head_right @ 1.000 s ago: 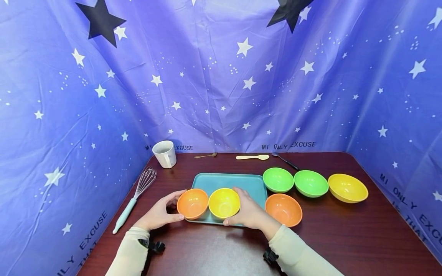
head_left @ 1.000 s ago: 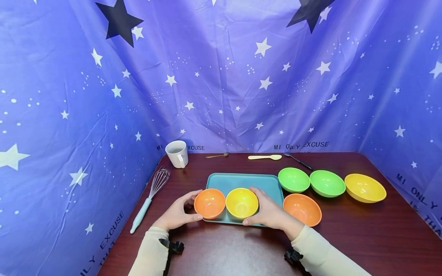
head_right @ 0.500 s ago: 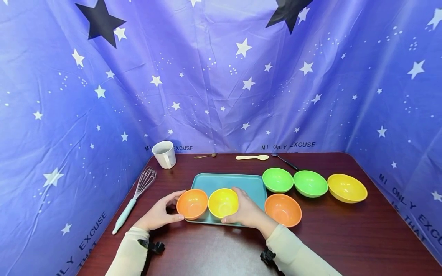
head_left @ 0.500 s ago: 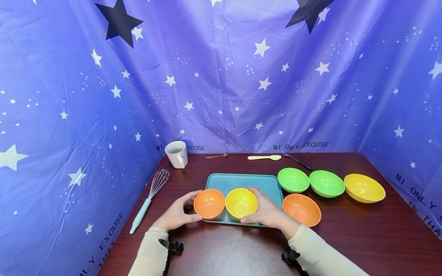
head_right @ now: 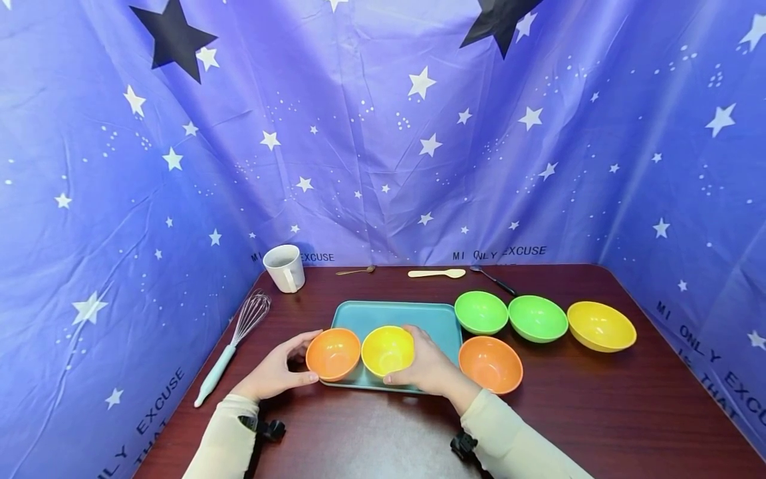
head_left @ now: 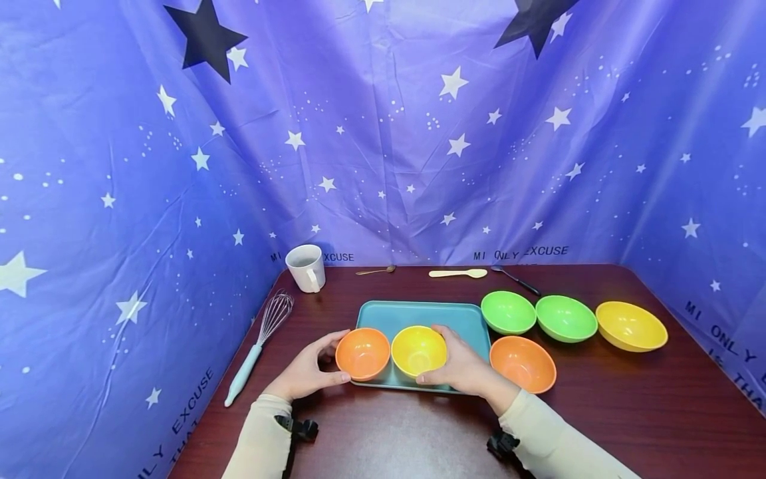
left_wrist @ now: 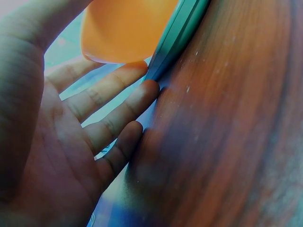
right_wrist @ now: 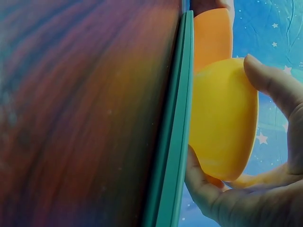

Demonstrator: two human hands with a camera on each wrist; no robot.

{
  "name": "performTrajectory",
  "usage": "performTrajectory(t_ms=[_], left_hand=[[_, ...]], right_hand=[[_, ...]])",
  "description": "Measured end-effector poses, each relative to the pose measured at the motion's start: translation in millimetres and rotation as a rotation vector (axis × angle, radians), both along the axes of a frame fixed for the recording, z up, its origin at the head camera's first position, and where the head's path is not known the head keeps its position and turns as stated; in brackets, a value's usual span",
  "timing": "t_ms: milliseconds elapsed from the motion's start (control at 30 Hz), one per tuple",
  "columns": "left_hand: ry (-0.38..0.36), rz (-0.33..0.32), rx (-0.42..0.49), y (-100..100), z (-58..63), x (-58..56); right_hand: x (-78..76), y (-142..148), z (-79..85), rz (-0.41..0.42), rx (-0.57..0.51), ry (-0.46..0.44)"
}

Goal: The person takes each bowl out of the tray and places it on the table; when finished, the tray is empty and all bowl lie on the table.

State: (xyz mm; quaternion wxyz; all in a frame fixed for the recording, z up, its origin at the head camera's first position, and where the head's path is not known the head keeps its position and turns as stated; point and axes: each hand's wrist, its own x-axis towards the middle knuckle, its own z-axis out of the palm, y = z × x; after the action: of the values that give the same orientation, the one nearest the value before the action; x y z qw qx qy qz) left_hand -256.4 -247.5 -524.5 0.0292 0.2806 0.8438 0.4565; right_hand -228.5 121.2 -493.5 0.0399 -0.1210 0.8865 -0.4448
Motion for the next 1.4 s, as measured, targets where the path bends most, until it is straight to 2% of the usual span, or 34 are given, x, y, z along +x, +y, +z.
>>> performTrajectory(t_ms=[333, 667, 900, 1133, 1400], left_hand=[[0.005, -0.001, 0.000, -0.2, 0.9, 0.5], [0.012, -0.024, 0.023, -1.1, 0.3, 0.1], [0.010, -0.013, 0.010, -3.4, 0.4, 0.7], [0.019, 0.001, -0.020, -5.2, -0.6, 0.6], [-0.023, 0.012, -0.029, -5.7, -2.8, -0.3]], right_hand=[[0.4, 1.8, 8.1, -0.011, -0.039, 0.015], [1.9, 15.1, 31.6, -0.005, -0.089, 0.038], [5.9, 25.5, 47.7, -0.019, -0.069, 0.067], [10.7, 38.5, 58.5, -0.029, -0.152, 0.043], [16.1, 64.6, 68.2, -0.041, -0.069, 0.121]])
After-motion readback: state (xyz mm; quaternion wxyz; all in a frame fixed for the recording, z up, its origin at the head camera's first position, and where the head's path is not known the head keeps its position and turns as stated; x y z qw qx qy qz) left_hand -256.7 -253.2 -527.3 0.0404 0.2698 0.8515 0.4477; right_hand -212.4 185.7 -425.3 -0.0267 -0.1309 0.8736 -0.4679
